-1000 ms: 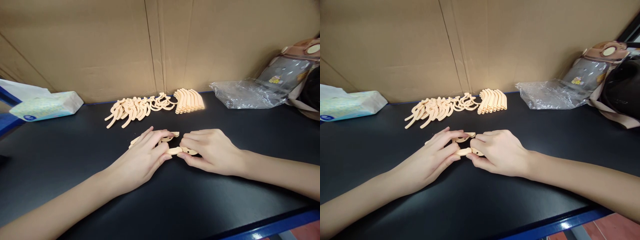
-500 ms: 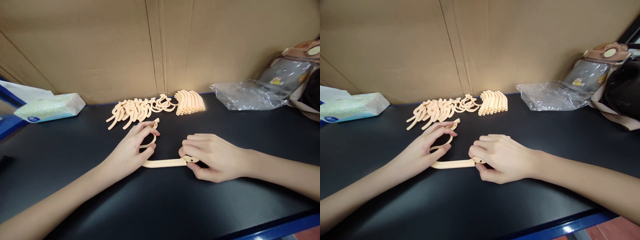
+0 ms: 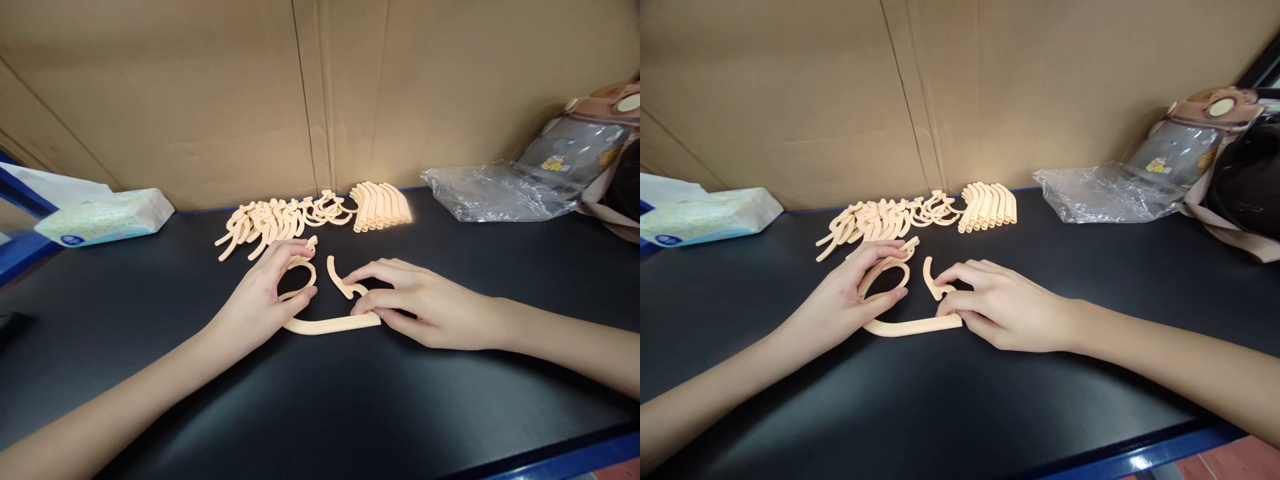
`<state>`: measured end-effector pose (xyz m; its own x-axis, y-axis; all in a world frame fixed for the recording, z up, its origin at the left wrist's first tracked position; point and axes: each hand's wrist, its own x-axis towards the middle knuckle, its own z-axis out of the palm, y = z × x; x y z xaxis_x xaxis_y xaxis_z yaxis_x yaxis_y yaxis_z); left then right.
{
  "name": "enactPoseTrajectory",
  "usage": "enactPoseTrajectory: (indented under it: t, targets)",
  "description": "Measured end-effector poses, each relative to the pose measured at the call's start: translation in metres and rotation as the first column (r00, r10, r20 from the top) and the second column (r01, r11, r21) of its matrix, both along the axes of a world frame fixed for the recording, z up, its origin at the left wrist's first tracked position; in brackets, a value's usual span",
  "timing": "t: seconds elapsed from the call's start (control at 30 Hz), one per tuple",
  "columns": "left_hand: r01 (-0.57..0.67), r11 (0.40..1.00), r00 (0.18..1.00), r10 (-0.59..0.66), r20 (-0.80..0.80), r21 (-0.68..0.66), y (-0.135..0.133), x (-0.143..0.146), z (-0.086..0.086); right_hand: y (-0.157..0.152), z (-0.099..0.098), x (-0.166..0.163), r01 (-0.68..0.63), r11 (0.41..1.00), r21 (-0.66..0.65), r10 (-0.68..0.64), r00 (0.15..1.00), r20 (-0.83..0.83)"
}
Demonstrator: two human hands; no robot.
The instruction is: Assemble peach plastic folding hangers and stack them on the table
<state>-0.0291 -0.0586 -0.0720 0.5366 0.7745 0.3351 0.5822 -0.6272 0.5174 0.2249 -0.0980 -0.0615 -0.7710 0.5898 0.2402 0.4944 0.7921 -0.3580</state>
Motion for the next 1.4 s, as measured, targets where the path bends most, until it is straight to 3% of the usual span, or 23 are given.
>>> enactPoseTrajectory:
  t: [0.3, 0.87, 1.17, 1.4]
  targets:
    - [-0.004, 0.998, 1.000, 0.004, -0.009, 0.065, -0.0021, 0.0032, 0.0025, -0.0024, 0.0008, -0.0055, -0.038, 0.999, 0.022, 0.038, 0.999, -0.035]
    - [0.004, 1.000, 1.000, -0.004, 0.002, -0.022, -0.0053, 0.0021, 0.0051, -0.0080, 0.0030, -0.0085, -0.128, 0.980, -0.150, 0.106, 0.983, -0.146]
    - [0.066, 0.998, 0.998, -0.065, 0.019, -0.024, -0.0030, 0.0037, 0.0042, -0.0078, 0.0046, -0.0085, -0.150, 0.979, -0.139, 0.130, 0.982, -0.140]
    - [0.092, 0.996, 0.994, -0.091, -0.063, 0.017, -0.0067, 0.0035, 0.0043, -0.0073, 0.0036, -0.0070, -0.152, 0.979, -0.137, 0.132, 0.981, -0.143]
